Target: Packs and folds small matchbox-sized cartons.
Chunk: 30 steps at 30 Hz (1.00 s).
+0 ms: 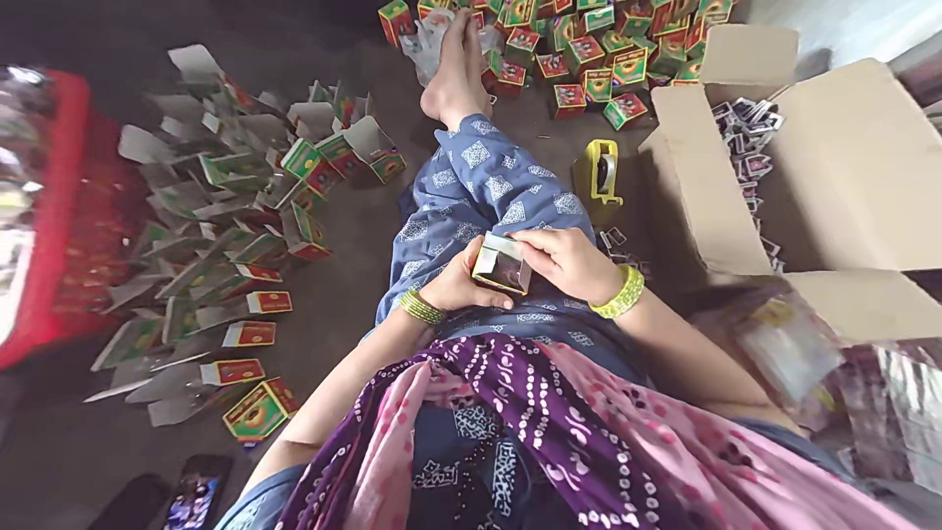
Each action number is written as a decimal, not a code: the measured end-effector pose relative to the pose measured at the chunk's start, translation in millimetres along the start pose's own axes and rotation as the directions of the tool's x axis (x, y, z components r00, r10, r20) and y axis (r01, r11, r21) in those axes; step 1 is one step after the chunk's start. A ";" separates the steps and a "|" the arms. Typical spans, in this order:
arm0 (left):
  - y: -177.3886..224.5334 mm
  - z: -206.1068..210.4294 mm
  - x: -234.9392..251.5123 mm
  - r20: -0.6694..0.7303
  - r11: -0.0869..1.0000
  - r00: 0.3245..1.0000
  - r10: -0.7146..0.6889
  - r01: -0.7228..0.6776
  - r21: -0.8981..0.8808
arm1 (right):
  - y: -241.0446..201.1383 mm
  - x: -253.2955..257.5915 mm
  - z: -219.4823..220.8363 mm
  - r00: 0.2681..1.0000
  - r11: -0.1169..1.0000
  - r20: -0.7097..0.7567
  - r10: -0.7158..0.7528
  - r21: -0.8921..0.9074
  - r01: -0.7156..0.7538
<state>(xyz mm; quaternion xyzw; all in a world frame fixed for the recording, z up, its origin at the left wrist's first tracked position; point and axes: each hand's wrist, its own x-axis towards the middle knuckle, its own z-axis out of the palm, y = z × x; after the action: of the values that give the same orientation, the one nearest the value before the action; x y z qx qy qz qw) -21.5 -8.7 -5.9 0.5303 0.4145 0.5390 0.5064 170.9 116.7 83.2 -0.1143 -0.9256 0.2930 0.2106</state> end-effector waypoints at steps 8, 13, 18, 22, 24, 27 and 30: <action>-1.2 -5.9 -5.0 0.008 0.975 0.996 -0.091 0.090 -0.201 | 3.3 5.0 6.9 0.998 0.996 -0.049 0.045 0.073 -0.042; 1.0 0.4 3.4 -0.057 0.992 0.997 -0.051 0.057 0.109 | 6.6 -1.4 6.6 0.990 0.994 -0.099 -0.105 -0.027 0.103; -6.8 2.8 5.9 -0.055 0.990 0.997 0.055 -0.047 0.133 | -1.9 -7.5 12.1 0.974 0.963 -0.053 -0.220 -0.170 0.209; -8.0 2.5 6.7 -0.074 0.971 0.993 0.095 -0.076 0.227 | -7.5 -6.5 18.4 0.972 0.951 -0.015 -0.235 -0.208 0.226; -7.4 3.4 6.3 -0.086 0.968 0.992 0.094 -0.070 0.242 | -8.2 -5.0 17.7 0.973 0.951 0.005 -0.230 -0.212 0.226; -6.8 4.5 6.0 -0.097 0.968 0.992 0.083 -0.058 0.244 | -9.4 -3.1 17.4 0.975 0.947 0.002 -0.220 -0.241 0.214; -5.4 5.2 6.0 -0.097 0.976 0.995 0.036 -0.015 0.219 | -9.9 -3.2 18.8 0.977 0.932 -0.048 -0.207 -0.312 0.182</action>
<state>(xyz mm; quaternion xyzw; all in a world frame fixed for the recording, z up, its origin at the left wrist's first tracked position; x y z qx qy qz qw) -15.4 -2.4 -9.8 0.5602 0.4890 0.5227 0.4170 164.4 98.4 74.2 -0.0648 -0.9574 0.1189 0.2551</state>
